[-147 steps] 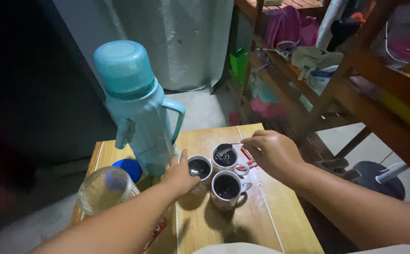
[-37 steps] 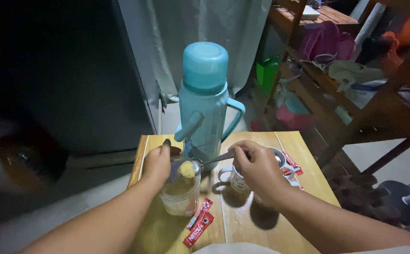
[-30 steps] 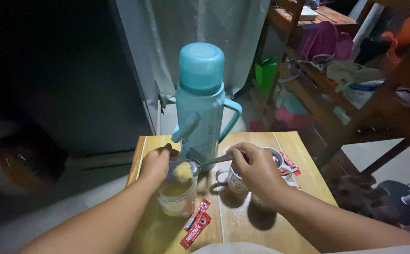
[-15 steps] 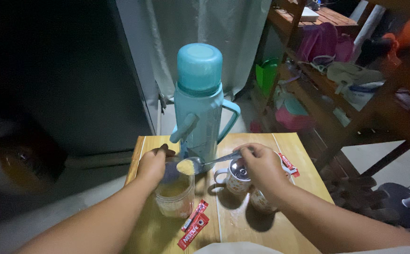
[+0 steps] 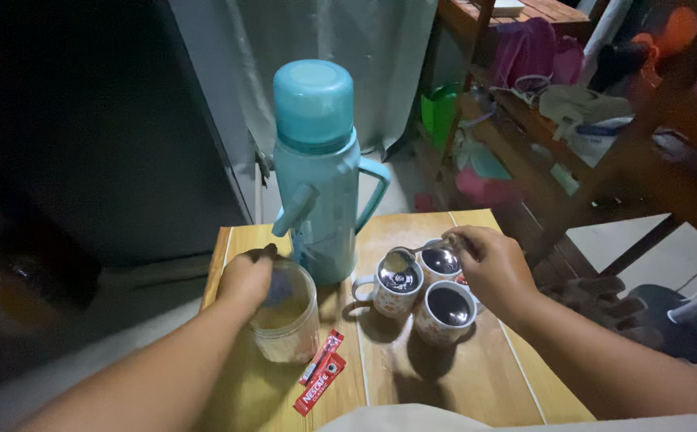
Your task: The person stirs dark liquid in three mugs, pours hot water from a thermos into the mugs, and adds a white powder from a jar while stirring. The mugs remain on the table after the additions.
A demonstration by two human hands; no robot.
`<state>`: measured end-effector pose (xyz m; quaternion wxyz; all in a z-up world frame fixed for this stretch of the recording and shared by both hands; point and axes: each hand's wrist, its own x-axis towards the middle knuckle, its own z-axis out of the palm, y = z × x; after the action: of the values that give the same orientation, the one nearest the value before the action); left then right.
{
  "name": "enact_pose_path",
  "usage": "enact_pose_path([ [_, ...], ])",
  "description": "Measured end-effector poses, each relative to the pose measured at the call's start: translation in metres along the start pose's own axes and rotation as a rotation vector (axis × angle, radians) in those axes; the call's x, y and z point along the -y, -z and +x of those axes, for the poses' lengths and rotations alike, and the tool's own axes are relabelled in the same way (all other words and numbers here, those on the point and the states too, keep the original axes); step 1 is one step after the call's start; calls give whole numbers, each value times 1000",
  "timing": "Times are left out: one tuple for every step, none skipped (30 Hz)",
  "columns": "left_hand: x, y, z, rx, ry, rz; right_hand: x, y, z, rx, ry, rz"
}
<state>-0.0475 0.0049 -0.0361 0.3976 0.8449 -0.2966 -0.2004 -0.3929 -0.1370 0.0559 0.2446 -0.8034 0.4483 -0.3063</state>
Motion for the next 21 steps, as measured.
enact_pose_path([
  [-1, 1, 0, 1, 26, 18, -3, 0, -3, -16, 82, -24],
  [-2, 1, -1, 2, 52, 37, -6, -1, -5, -32, 164, -47],
  [-3, 1, -1, -4, 57, 35, -9, 0, -6, -24, 186, -64],
  [-4, 2, -2, -10, 62, 33, -12, 0, -6, -17, 208, -80],
  [-4, 3, -2, -16, 67, 30, -16, 0, -7, -9, 230, -98],
  [-5, 4, -2, -18, 59, 27, -20, -1, -8, 8, 188, -102],
  [-5, 4, -2, -22, 51, 24, -24, -1, -9, 25, 147, -107],
  [-6, 4, -2, -25, 44, 21, -29, -1, -10, 42, 107, -112],
  [-6, 4, -3, -24, 51, 27, -33, -2, -9, -12, 106, -52],
  [-5, 5, -3, -23, 58, 33, -37, -4, -9, -66, 105, 9],
  [-4, 6, -3, -24, 66, 38, -40, -6, -6, -119, 106, 69],
  [-3, 6, -3, -20, 60, -10, -43, -7, 0, -104, -86, 284],
  [-1, 6, -2, -18, 54, -58, -45, -7, 8, -86, -280, 496],
  [1, 5, -1, -15, 48, -107, -45, -9, 15, -65, -475, 706],
  [3, 4, 1, 25, 24, -206, -43, -13, 22, -55, -571, 768],
  [5, 3, 4, 65, 0, -305, -39, -18, 28, -46, -668, 828],
  [10, 3, 6, 102, -22, -403, -34, -23, 31, -32, -767, 887],
  [15, 1, 8, 100, -12, -470, -27, -27, 32, 27, -700, 896],
  [17, 0, 11, 97, -4, -533, -16, -34, 30, 87, -633, 907],
  [20, -1, 13, 93, 4, -597, -4, -41, 29, 146, -565, 917],
  [23, -3, 15, 107, 13, -626, 10, -50, 26, 206, -485, 775],
])
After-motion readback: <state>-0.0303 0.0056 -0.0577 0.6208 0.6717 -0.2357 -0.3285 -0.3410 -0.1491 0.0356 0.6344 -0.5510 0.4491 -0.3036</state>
